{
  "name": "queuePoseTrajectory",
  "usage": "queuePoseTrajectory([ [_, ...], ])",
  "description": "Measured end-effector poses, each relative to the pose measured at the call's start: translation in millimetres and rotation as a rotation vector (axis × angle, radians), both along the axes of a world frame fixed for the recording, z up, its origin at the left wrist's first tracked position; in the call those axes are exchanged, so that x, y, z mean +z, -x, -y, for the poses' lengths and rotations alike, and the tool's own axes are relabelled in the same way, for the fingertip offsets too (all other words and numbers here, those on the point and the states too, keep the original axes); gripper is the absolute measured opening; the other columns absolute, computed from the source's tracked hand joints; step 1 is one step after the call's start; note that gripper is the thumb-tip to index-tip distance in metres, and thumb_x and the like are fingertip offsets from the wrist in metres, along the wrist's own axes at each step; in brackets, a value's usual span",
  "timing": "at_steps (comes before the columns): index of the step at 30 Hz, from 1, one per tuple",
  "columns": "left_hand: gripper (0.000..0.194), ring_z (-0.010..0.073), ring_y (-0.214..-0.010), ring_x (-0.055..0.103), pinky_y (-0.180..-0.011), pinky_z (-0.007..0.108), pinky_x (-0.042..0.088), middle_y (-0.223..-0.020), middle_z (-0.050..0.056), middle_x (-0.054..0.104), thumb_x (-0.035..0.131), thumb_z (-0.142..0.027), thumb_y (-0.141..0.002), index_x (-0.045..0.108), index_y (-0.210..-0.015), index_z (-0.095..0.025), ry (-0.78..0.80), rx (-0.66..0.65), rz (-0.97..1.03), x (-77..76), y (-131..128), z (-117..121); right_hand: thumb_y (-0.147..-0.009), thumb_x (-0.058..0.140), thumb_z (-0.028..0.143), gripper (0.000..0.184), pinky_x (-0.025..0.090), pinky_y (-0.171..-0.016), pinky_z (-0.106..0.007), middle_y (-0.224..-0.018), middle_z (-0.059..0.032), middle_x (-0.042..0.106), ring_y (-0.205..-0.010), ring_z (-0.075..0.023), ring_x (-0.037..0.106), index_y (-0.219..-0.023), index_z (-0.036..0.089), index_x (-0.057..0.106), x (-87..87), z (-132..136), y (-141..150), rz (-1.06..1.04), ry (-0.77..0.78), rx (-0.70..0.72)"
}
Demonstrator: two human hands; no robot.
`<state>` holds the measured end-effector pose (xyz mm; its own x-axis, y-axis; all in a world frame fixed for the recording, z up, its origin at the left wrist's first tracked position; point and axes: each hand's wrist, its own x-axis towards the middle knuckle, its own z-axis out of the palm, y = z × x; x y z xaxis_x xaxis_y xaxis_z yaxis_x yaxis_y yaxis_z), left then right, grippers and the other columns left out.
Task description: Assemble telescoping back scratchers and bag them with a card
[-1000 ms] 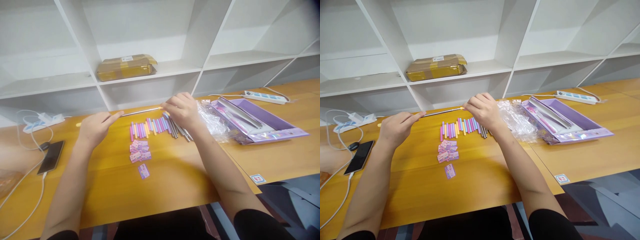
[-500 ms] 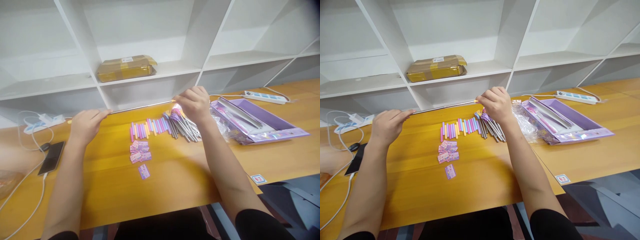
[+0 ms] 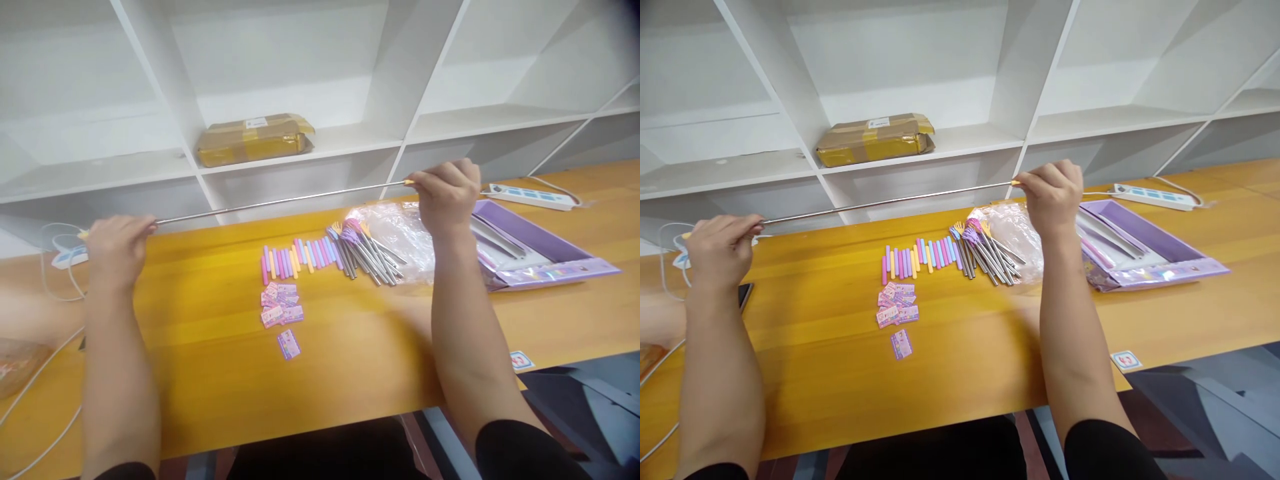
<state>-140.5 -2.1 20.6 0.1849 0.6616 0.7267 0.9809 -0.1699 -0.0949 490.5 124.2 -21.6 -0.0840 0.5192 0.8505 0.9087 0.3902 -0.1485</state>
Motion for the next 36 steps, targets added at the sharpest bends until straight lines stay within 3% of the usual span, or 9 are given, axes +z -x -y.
queuePoseTrajectory([
  [3,0.042,0.0235,-0.096,0.064,-0.086,0.042,0.040,-0.097,0.004,0.075,0.042,-0.041,-0.114,0.079,-0.106,-0.023,0.019,0.007,0.001,-4.2,8,-4,-0.111,0.052,0.044,0.027,0.041,-0.102,-0.052,-0.099,-0.0101,0.073,-0.105,-0.0319,0.056,-0.101,0.034,0.076,-2.4,-2,-10,-0.022,0.044,-0.028],
  [7,0.045,0.0233,-0.094,0.063,-0.085,0.041,0.039,-0.097,0.005,0.075,0.042,-0.047,-0.114,0.079,-0.107,-0.022,-0.007,0.005,-0.012,-9.4,-1,-7,-0.111,0.049,0.045,0.033,0.045,-0.098,-0.045,-0.109,-0.0108,0.075,-0.104,-0.0304,0.058,-0.106,0.033,0.079,-7.1,-4,-7,-0.007,0.088,-0.039],
  [10,0.042,0.0248,-0.094,0.065,-0.085,0.041,0.039,-0.098,0.006,0.077,0.044,-0.047,-0.114,0.078,-0.111,-0.024,0.004,-0.011,-0.049,-10.6,-12,-8,-0.110,0.053,0.046,0.033,0.048,-0.093,-0.042,-0.106,-0.0128,0.077,-0.101,-0.0297,0.060,-0.108,0.029,0.082,-11.7,-9,-7,-0.009,0.044,-0.004],
  [16,0.038,0.0312,-0.097,0.068,-0.086,0.043,0.039,-0.099,0.009,0.079,0.046,-0.048,-0.113,0.077,-0.112,-0.026,-0.065,-0.003,-0.085,-9.0,-24,-8,-0.107,0.056,0.045,0.035,0.050,-0.094,-0.040,-0.109,-0.0125,0.080,-0.098,-0.0290,0.063,-0.107,0.025,0.085,-8.8,-12,-19,-0.046,-0.055,-0.101],
  [22,0.038,0.0271,-0.097,0.064,-0.087,0.041,0.037,-0.101,0.005,0.079,0.047,-0.050,-0.114,0.077,-0.117,-0.027,-0.052,0.000,-0.128,-3.6,-21,-1,-0.108,0.046,0.030,0.037,0.048,-0.090,-0.042,-0.110,-0.0126,0.080,-0.100,-0.0304,0.061,-0.106,0.027,0.083,-2.3,-6,-21,-0.054,-0.018,-0.126],
  [29,0.035,0.0263,-0.095,0.058,-0.084,0.039,0.038,-0.097,0.009,0.073,0.047,-0.045,-0.114,0.073,-0.113,-0.022,0.018,0.041,-0.110,2.6,-18,0,-0.104,0.047,0.023,0.033,0.049,-0.090,-0.044,-0.116,-0.0149,0.074,-0.108,-0.0315,0.066,-0.109,0.028,0.079,-0.5,2,-15,-0.130,0.036,-0.152],
  [36,0.032,0.0251,-0.095,0.057,-0.088,0.037,0.044,-0.096,0.009,0.071,0.048,-0.041,-0.112,0.073,-0.110,-0.022,0.046,-0.032,-0.050,3.5,-22,2,-0.100,0.047,0.014,0.033,0.055,-0.070,-0.034,-0.125,-0.0147,0.068,-0.070,-0.0160,0.072,-0.109,0.022,0.077,0.8,4,-13,-0.289,0.147,-0.063],
])
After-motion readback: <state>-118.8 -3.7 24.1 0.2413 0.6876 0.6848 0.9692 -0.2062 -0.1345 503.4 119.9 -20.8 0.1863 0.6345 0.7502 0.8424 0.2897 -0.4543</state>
